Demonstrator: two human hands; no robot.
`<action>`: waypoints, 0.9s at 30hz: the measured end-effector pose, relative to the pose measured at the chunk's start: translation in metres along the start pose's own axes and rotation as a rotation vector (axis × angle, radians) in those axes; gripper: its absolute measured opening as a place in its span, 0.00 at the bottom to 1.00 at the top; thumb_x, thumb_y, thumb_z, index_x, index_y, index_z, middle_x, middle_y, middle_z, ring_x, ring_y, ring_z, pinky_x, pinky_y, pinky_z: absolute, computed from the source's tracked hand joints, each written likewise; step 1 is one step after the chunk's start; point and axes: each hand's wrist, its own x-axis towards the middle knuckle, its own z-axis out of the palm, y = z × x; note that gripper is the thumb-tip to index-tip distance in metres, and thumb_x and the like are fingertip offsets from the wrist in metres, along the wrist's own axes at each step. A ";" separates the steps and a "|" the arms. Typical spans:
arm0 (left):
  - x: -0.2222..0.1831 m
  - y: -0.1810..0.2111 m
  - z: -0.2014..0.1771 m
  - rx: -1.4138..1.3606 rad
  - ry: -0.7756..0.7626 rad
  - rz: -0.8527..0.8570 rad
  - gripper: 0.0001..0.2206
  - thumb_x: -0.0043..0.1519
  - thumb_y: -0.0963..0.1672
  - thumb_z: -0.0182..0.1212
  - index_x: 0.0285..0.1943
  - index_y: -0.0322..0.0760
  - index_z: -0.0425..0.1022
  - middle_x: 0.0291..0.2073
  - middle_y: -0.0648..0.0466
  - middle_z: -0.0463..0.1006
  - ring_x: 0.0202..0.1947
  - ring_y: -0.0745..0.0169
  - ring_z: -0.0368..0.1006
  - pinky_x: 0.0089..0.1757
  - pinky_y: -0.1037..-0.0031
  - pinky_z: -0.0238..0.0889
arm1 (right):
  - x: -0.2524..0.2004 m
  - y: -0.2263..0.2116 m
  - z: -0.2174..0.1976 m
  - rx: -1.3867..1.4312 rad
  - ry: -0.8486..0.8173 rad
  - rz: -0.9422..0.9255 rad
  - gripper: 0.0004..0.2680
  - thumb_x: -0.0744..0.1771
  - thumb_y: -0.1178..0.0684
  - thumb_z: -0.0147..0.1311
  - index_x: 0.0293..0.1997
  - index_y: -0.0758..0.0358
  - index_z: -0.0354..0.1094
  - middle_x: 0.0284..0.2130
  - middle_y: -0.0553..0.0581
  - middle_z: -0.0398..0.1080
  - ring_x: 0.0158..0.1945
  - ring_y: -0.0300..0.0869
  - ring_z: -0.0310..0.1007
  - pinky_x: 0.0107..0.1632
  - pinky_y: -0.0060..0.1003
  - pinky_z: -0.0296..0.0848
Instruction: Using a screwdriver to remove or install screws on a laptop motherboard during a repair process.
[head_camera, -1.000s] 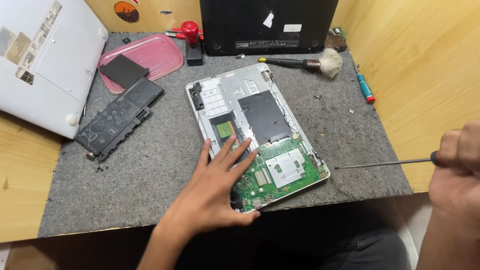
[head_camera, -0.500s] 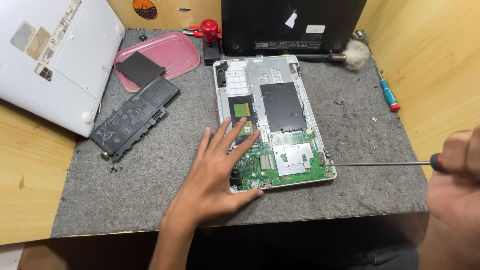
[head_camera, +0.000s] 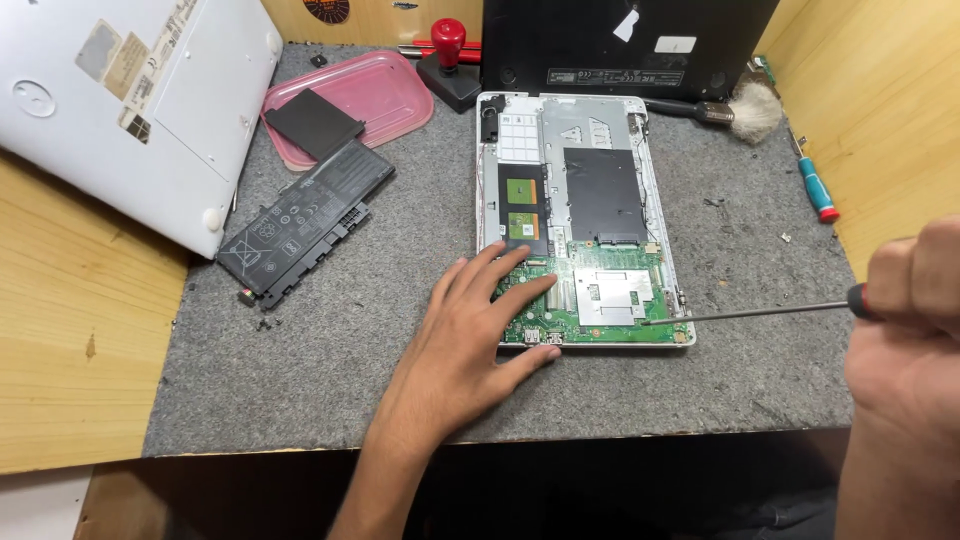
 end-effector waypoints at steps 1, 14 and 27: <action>0.000 0.001 0.000 -0.005 -0.003 0.002 0.29 0.59 0.51 0.69 0.69 0.43 0.68 0.71 0.42 0.63 0.74 0.41 0.52 0.67 0.43 0.40 | -0.002 0.021 0.014 -0.005 0.001 -0.003 0.30 0.59 1.07 0.48 0.21 0.76 0.37 0.20 0.56 0.32 0.24 0.38 0.25 0.28 0.45 0.30; 0.000 0.003 -0.004 -0.017 -0.007 -0.023 0.27 0.61 0.50 0.66 0.69 0.42 0.68 0.71 0.44 0.63 0.74 0.42 0.51 0.67 0.46 0.40 | -0.011 0.087 0.044 0.007 0.035 0.042 0.23 0.61 0.98 0.38 0.20 0.78 0.36 0.19 0.57 0.32 0.19 0.42 0.28 0.25 0.46 0.31; -0.002 0.001 -0.002 -0.007 -0.002 -0.019 0.26 0.61 0.51 0.65 0.69 0.43 0.68 0.71 0.46 0.63 0.75 0.43 0.50 0.68 0.47 0.40 | -0.010 0.111 0.056 0.072 0.012 0.051 0.21 0.65 0.88 0.29 0.22 0.66 0.30 0.17 0.62 0.32 0.18 0.42 0.27 0.23 0.41 0.29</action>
